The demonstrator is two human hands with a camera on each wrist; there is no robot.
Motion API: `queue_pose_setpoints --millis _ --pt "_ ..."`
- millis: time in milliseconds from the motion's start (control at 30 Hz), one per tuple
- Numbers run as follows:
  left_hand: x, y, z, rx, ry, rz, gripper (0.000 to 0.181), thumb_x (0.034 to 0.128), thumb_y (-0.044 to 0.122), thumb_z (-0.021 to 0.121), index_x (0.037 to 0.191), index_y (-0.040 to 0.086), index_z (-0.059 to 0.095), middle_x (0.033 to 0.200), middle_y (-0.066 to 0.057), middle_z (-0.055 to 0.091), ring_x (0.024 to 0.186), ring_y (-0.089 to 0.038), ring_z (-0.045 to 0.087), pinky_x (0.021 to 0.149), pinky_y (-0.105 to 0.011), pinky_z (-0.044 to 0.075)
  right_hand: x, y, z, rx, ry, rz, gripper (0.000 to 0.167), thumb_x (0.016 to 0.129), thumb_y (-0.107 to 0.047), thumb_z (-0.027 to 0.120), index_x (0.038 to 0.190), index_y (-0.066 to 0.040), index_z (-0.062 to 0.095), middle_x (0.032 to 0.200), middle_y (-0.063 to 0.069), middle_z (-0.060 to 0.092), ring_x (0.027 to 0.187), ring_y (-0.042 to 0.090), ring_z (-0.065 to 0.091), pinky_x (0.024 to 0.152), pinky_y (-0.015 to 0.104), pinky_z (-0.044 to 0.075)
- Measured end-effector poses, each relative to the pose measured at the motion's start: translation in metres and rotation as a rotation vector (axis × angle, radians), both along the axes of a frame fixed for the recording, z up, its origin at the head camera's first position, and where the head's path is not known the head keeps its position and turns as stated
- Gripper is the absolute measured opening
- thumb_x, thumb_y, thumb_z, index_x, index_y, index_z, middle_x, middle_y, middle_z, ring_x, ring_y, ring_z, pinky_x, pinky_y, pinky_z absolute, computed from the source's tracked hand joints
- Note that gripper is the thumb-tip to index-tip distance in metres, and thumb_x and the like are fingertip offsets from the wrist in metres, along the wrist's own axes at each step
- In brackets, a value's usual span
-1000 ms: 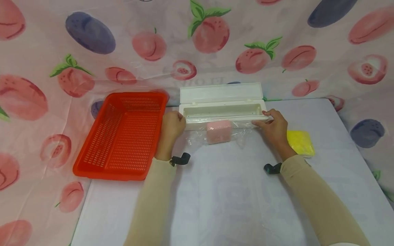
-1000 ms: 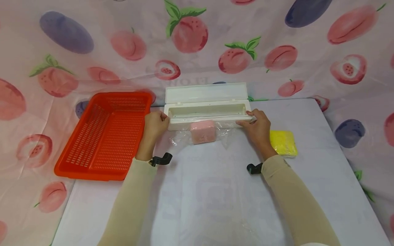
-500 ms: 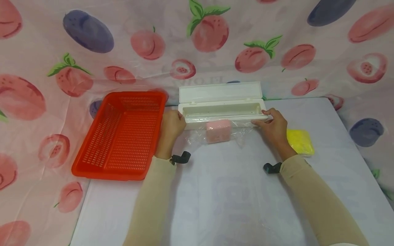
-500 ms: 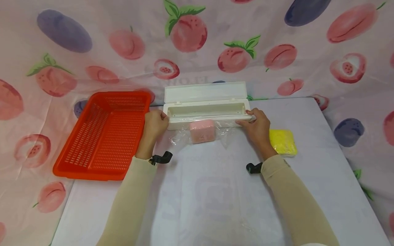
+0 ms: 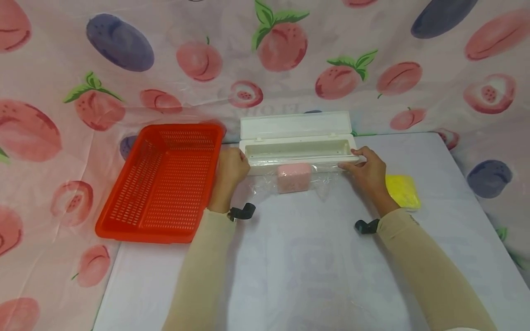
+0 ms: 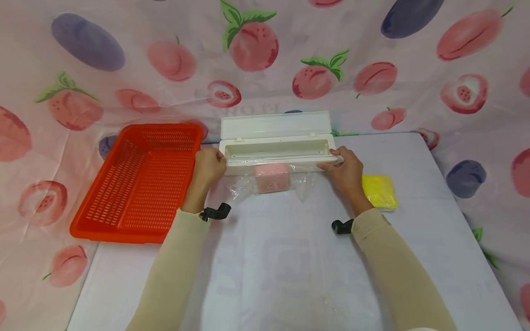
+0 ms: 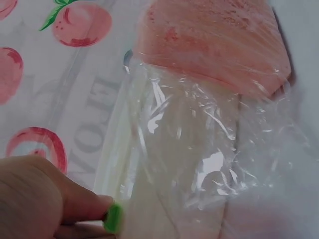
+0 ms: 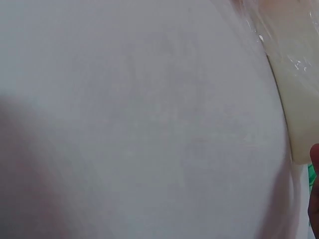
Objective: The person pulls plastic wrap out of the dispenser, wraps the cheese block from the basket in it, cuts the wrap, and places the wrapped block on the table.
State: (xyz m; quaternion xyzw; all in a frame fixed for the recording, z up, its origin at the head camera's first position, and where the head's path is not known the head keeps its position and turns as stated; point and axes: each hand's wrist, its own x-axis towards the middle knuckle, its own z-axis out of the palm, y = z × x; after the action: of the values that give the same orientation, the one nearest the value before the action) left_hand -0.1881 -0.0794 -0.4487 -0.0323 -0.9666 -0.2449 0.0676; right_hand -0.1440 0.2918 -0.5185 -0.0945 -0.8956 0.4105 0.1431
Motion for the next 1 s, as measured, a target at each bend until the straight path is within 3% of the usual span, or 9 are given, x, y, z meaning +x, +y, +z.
queue_pose_setpoints --millis 133,267,367,500,633,833,900,1000 --pt "0.0 -0.004 0.0 0.02 -0.026 -0.003 0.016 0.0917 0.008 0.058 0.083 0.001 0.07 0.078 -0.015 0.068 0.074 -0.032 0.06 0.064 -0.041 0.05 0.001 0.0 0.003 -0.001 -0.006 0.021 0.048 0.085 -0.033 0.084 0.121 -0.011 0.062 0.134 0.008 0.065 0.079 0.02 0.061 0.063 0.005 0.045" --pt "0.0 -0.005 -0.003 0.05 -0.062 0.018 0.017 0.0978 0.015 0.058 0.093 0.004 0.069 0.081 -0.013 0.068 0.075 -0.03 0.06 0.065 -0.039 0.051 0.002 0.001 0.007 -0.016 -0.044 0.046 0.055 0.085 -0.039 0.082 0.127 -0.012 0.059 0.133 0.007 0.063 0.074 0.018 0.062 0.06 0.011 0.05" --pt "0.001 -0.005 -0.007 0.063 -0.08 0.027 0.018 0.1009 0.02 0.057 0.098 0.005 0.068 0.081 -0.012 0.066 0.075 -0.028 0.06 0.064 -0.037 0.051 0.005 0.003 0.011 -0.048 -0.11 0.075 0.065 0.085 -0.048 0.08 0.134 -0.014 0.055 0.133 0.008 0.058 0.076 0.02 0.065 0.06 0.018 0.054" --pt "0.005 -0.006 -0.01 0.061 -0.077 0.025 0.019 0.1026 0.022 0.057 0.101 0.006 0.067 0.081 -0.012 0.066 0.074 -0.028 0.06 0.062 -0.036 0.051 0.009 0.009 0.019 -0.088 -0.251 0.129 0.082 0.081 -0.062 0.076 0.144 -0.018 0.047 0.143 0.01 0.049 0.092 0.026 0.066 0.066 0.02 0.056" --pt "0.008 -0.006 -0.01 0.057 -0.057 0.017 0.018 0.1032 0.022 0.057 0.103 0.007 0.067 0.079 -0.011 0.067 0.072 -0.027 0.061 0.061 -0.035 0.051 0.011 0.017 0.027 -0.107 -0.373 0.202 0.094 0.081 -0.067 0.074 0.155 -0.024 0.036 0.157 0.01 0.037 0.113 0.029 0.062 0.079 0.025 0.058" --pt "0.012 -0.007 -0.009 0.018 -0.019 -0.02 0.019 0.1038 0.019 0.056 0.11 0.008 0.069 0.088 -0.013 0.071 0.08 -0.031 0.065 0.072 -0.041 0.054 0.018 0.028 0.036 -0.158 -0.468 0.287 0.097 0.082 -0.066 0.073 0.161 -0.035 0.026 0.163 0.013 0.034 0.134 0.035 0.055 0.106 0.052 0.051" --pt "0.015 -0.007 -0.009 0.004 0.006 -0.031 0.021 0.1029 0.017 0.057 0.115 0.007 0.07 0.096 -0.015 0.074 0.086 -0.032 0.067 0.079 -0.043 0.054 0.02 0.029 0.038 -0.167 -0.462 0.284 0.091 0.084 -0.064 0.072 0.16 -0.035 0.031 0.164 0.012 0.032 0.133 0.034 0.055 0.104 0.048 0.052" --pt "0.021 -0.008 -0.009 -0.012 0.066 -0.028 0.023 0.1006 0.016 0.061 0.12 0.007 0.071 0.108 -0.016 0.074 0.098 -0.033 0.067 0.089 -0.045 0.054 0.024 0.026 0.039 -0.16 -0.394 0.261 0.079 0.088 -0.061 0.071 0.155 -0.03 0.043 0.164 0.009 0.029 0.124 0.029 0.057 0.091 0.029 0.055"
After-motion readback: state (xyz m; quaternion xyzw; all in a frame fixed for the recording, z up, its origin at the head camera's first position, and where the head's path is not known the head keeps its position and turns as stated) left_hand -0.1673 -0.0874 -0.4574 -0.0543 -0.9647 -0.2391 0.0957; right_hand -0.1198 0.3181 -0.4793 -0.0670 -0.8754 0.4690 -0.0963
